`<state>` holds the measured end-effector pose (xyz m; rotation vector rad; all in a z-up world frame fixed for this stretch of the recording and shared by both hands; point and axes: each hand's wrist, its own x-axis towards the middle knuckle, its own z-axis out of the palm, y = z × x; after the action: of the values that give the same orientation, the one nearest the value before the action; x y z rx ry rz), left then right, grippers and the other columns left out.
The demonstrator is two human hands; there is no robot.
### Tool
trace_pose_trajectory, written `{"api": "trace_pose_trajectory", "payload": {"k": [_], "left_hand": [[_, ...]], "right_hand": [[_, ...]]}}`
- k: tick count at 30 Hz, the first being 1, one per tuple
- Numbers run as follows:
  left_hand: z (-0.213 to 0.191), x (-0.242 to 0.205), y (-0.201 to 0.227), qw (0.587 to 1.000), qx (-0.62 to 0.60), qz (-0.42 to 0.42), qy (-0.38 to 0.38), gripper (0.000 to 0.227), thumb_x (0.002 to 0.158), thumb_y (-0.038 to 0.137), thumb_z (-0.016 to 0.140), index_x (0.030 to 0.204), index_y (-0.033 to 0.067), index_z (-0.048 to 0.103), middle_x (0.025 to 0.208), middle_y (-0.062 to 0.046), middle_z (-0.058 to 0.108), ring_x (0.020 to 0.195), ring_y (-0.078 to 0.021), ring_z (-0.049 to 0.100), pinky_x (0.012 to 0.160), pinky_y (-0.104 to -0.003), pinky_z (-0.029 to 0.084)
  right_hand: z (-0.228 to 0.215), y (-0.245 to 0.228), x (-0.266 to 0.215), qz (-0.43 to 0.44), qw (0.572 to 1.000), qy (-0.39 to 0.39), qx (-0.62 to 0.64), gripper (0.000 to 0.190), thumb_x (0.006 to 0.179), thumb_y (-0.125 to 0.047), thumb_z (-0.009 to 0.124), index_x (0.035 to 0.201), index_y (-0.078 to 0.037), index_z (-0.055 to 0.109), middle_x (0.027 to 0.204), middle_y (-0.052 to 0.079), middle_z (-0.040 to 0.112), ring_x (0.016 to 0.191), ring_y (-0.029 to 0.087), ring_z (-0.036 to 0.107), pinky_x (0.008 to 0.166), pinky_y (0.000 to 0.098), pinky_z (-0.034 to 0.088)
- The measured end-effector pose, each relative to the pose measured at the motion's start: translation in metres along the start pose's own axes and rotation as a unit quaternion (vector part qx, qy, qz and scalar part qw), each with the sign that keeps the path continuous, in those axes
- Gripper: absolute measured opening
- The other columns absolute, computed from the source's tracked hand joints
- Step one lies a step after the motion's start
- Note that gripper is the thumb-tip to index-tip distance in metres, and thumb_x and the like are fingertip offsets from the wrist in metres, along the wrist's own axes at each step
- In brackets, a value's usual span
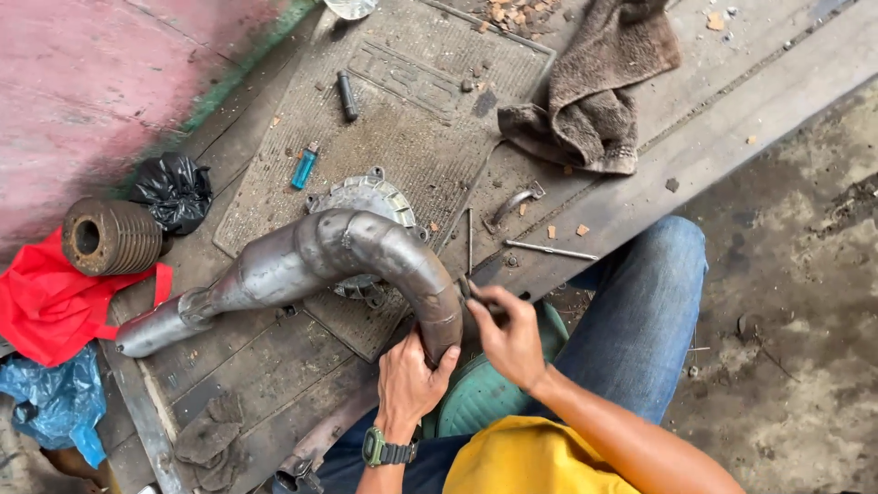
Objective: The person scrubs a curved metal exhaust pipe with a yellow-handled wire brush while seated at a wooden workbench. They hold the pipe with the left hand and scrub the surface with the right hand, moving along the pipe's length.
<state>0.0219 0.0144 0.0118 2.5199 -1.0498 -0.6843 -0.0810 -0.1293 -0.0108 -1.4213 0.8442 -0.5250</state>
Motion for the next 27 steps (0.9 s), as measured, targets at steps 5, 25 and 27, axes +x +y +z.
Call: {"api": "trace_pose_trajectory", "payload": {"k": [5, 25, 27], "left_hand": [[0.0, 0.0, 0.0, 1.0, -0.006, 0.0, 0.006, 0.086, 0.088, 0.078, 0.033, 0.111, 0.001, 0.064, 0.088, -0.023, 0.073, 0.077, -0.0524, 0.067, 0.055, -0.056, 0.049], [0.0, -0.001, 0.0, 1.0, 0.003, 0.002, 0.012, 0.079, 0.091, 0.073, 0.037, 0.111, 0.0015, 0.064, 0.092, -0.021, 0.072, 0.081, -0.0508, 0.066, 0.059, -0.054, 0.049], [-0.001, -0.001, 0.002, 1.0, 0.001, 0.002, 0.013, 0.078, 0.091, 0.073, 0.038, 0.11, 0.0018, 0.064, 0.093, -0.021, 0.072, 0.082, -0.0514, 0.066, 0.058, -0.053, 0.049]], "right_hand": [[0.006, 0.026, -0.028, -0.024, 0.999, 0.028, 0.033, 0.012, 0.095, -0.013, 0.068, 0.099, -0.002, 0.072, 0.096, 0.006, 0.079, 0.091, 0.009, 0.068, 0.077, 0.0288, 0.058], [-0.003, 0.02, -0.037, -0.116, 0.993, 0.008, 0.036, 0.008, 0.094, -0.005, 0.069, 0.102, -0.002, 0.071, 0.081, 0.006, 0.069, 0.069, 0.015, 0.06, 0.066, 0.0307, 0.049], [-0.004, 0.022, -0.048, -0.112, 0.993, -0.003, 0.025, 0.007, 0.093, -0.005, 0.071, 0.099, 0.0, 0.072, 0.077, 0.008, 0.067, 0.064, 0.016, 0.06, 0.06, 0.0317, 0.047]]}}
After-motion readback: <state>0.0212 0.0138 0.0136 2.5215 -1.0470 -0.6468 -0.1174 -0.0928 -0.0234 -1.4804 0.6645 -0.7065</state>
